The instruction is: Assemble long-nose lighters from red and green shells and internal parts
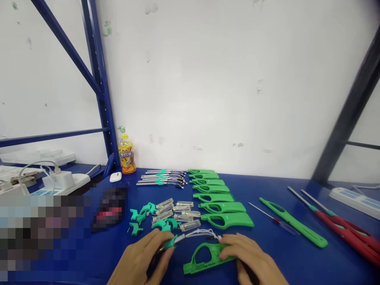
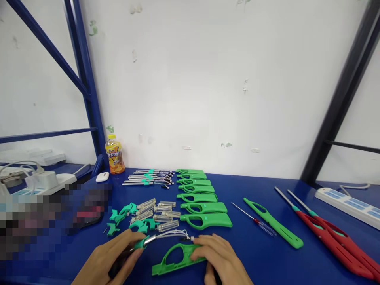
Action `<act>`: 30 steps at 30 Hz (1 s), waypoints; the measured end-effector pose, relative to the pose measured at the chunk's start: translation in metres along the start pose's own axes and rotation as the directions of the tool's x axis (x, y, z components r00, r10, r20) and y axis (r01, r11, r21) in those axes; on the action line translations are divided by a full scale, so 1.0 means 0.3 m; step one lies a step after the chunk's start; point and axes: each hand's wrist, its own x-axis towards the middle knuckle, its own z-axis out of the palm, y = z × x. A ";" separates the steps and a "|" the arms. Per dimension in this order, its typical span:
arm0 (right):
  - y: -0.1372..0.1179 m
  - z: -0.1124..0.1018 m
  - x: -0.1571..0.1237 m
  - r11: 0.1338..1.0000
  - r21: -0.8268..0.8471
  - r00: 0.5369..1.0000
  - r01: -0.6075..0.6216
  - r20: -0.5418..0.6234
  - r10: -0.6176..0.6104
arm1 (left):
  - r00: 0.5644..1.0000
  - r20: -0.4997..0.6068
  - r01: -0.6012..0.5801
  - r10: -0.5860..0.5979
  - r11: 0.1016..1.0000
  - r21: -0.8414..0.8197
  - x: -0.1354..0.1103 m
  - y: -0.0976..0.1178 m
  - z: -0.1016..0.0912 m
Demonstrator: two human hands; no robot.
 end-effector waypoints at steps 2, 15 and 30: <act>-0.021 -0.011 -0.011 0.999 0.008 0.998 -0.053 -0.033 0.053 | 0.998 -0.036 -0.042 0.045 0.996 0.076 -0.017 -0.004 0.005; -0.040 0.000 -0.003 0.993 -0.104 0.999 -0.050 0.012 0.051 | 0.996 0.007 -0.089 0.088 0.989 0.119 -0.030 -0.008 0.021; -0.020 0.008 -0.019 0.966 0.208 0.985 -0.156 -0.044 0.169 | 0.996 0.043 -0.084 0.079 0.988 0.131 -0.014 0.014 0.004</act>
